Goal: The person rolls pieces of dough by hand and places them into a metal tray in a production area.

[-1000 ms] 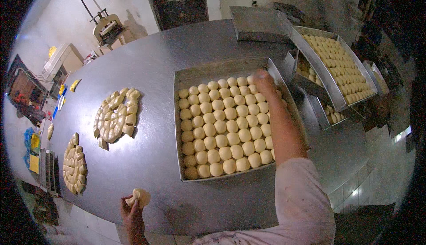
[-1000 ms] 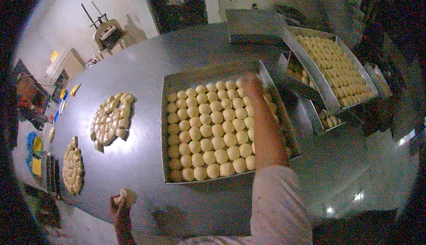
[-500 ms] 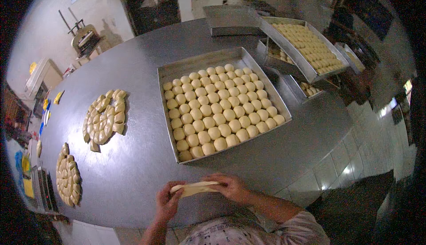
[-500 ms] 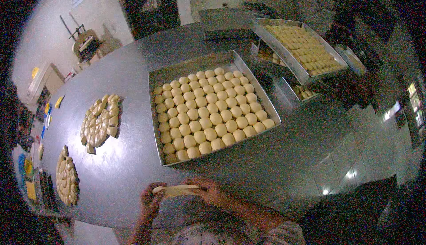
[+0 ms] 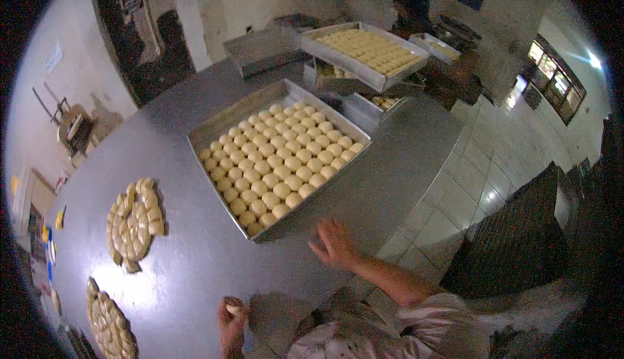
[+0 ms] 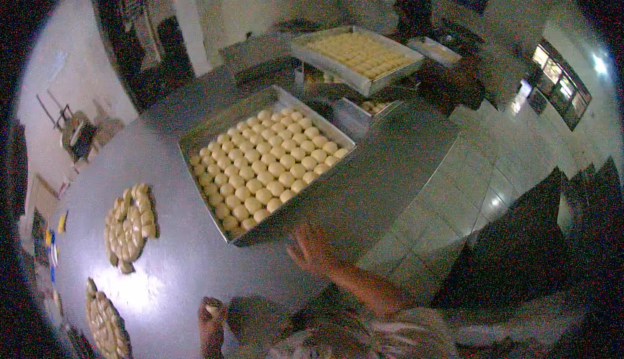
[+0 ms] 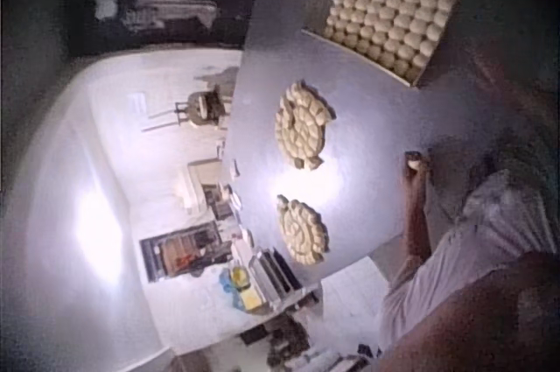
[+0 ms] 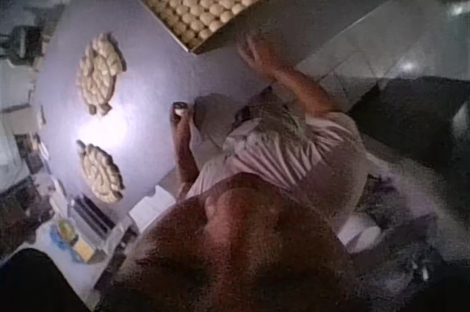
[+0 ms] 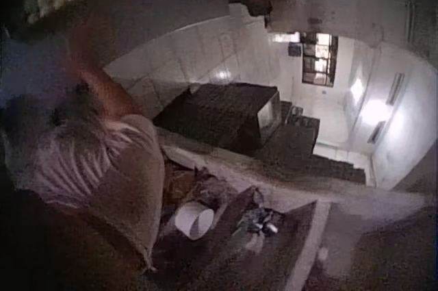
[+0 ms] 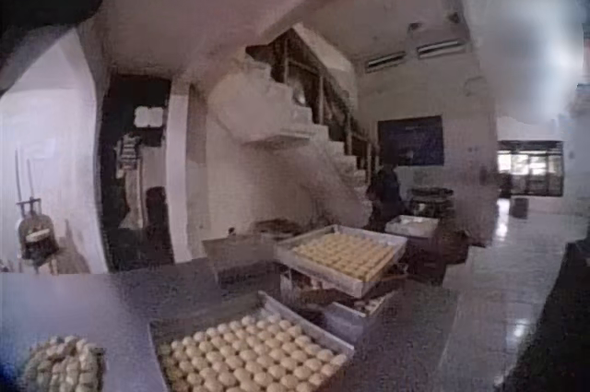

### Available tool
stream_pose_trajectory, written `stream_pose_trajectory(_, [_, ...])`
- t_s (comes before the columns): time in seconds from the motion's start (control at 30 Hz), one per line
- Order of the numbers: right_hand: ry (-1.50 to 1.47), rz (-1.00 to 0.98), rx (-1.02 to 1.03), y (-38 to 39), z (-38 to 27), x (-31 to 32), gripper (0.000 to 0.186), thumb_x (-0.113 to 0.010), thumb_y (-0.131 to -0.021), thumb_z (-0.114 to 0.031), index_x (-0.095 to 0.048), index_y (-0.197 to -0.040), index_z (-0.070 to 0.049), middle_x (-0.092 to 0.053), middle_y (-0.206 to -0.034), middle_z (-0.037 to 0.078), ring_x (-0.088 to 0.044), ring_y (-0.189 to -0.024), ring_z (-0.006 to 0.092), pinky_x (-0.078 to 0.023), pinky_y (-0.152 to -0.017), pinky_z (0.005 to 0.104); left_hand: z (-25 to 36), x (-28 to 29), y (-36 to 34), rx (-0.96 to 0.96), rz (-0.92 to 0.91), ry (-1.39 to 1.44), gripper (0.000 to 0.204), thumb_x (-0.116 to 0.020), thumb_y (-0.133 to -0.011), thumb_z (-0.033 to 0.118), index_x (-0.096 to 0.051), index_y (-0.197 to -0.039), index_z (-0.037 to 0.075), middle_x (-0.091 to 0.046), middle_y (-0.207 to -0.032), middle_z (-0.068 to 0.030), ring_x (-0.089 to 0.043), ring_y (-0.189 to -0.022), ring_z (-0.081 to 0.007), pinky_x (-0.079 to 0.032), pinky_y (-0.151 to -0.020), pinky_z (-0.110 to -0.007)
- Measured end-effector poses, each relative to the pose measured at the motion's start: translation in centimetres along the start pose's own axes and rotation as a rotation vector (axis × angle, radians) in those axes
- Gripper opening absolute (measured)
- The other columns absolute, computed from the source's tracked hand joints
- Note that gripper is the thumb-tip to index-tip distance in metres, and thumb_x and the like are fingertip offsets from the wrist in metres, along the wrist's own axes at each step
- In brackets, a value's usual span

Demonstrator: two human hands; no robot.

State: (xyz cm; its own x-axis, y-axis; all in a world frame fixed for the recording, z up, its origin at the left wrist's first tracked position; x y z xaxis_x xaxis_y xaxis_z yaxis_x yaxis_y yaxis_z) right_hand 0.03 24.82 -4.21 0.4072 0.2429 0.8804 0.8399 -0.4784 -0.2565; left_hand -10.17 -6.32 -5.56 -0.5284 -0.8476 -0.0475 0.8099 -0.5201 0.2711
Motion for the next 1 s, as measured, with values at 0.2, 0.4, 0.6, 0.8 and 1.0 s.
stream_pose_trajectory(0.2, [0.182,0.128,-0.241,-2.6,6.4,6.6,0.041,-0.063,-0.073,-0.029,-0.051,-0.100,-0.001,-0.049,-0.106,0.021,-0.044,-0.106,0.0360,-0.031,-0.092,0.0493,3.5,1.6,0.5,-0.023,-0.123,0.042,0.050,-0.061,-0.080,0.007,-0.039,-0.124,0.005,-0.052,-0.110,-0.0076,-0.051,-0.097,-0.0170,-0.043,-0.083,-0.029])
stream_pose_trajectory(0.4, [-0.021,0.137,0.018,-2.0,0.7,2.8,0.035,-0.067,-0.068,-0.023,-0.052,-0.092,-0.002,-0.052,-0.099,0.017,-0.045,-0.101,0.0336,-0.034,-0.090,0.0458,3.4,3.6,-0.6,-0.080,0.067,0.119,0.014,-0.056,-0.082,0.004,-0.047,-0.091,0.010,-0.052,-0.083,-0.0017,-0.054,-0.083,-0.0148,-0.048,-0.074,-0.032])
stream_pose_trajectory(0.6, [0.037,0.296,-0.268,-5.2,10.0,6.7,0.030,-0.066,-0.068,-0.020,-0.053,-0.090,-0.003,-0.051,-0.099,0.015,-0.045,-0.098,0.0357,-0.035,-0.088,0.0452,1.9,3.5,-2.5,-0.067,0.192,0.284,0.019,-0.060,-0.079,0.001,-0.044,-0.078,0.012,-0.048,-0.072,0.0013,-0.047,-0.067,-0.0091,-0.039,-0.055,-0.022])
stream_pose_trajectory(0.8, [-0.084,0.065,-0.016,-2.9,9.4,4.5,0.026,-0.064,-0.070,-0.017,-0.053,-0.089,-0.002,-0.050,-0.101,0.015,-0.045,-0.096,0.0338,-0.036,-0.086,0.0429,3.7,2.8,-6.0,-0.025,0.317,-0.064,0.015,-0.063,-0.078,0.007,-0.048,-0.078,0.010,-0.046,-0.072,0.0025,-0.042,-0.065,-0.0068,-0.035,-0.057,-0.020])
stream_pose_trajectory(1.0, [0.041,0.113,0.043,-4.4,8.9,4.8,0.023,-0.061,-0.071,-0.013,-0.054,-0.091,-0.004,-0.053,-0.098,0.013,-0.049,-0.093,0.0309,-0.038,-0.086,0.0411,8.8,-6.9,-8.4,-0.200,0.177,-0.012,0.035,-0.060,-0.078,0.007,-0.040,-0.106,0.009,-0.048,-0.091,-0.0031,-0.046,-0.082,-0.0120,-0.039,-0.075,-0.025])
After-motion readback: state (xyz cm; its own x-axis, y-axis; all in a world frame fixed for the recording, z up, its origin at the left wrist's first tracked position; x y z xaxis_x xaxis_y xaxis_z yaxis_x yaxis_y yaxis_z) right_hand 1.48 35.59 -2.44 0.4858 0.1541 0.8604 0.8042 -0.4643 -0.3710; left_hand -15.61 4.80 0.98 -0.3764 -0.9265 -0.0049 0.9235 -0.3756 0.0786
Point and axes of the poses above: each hand's wrist, its own y-axis away from the middle knuckle, its own x-axis out of the back of the hand, z = x × y, the point moved 10 cm from there along -y, towards the middle knuckle
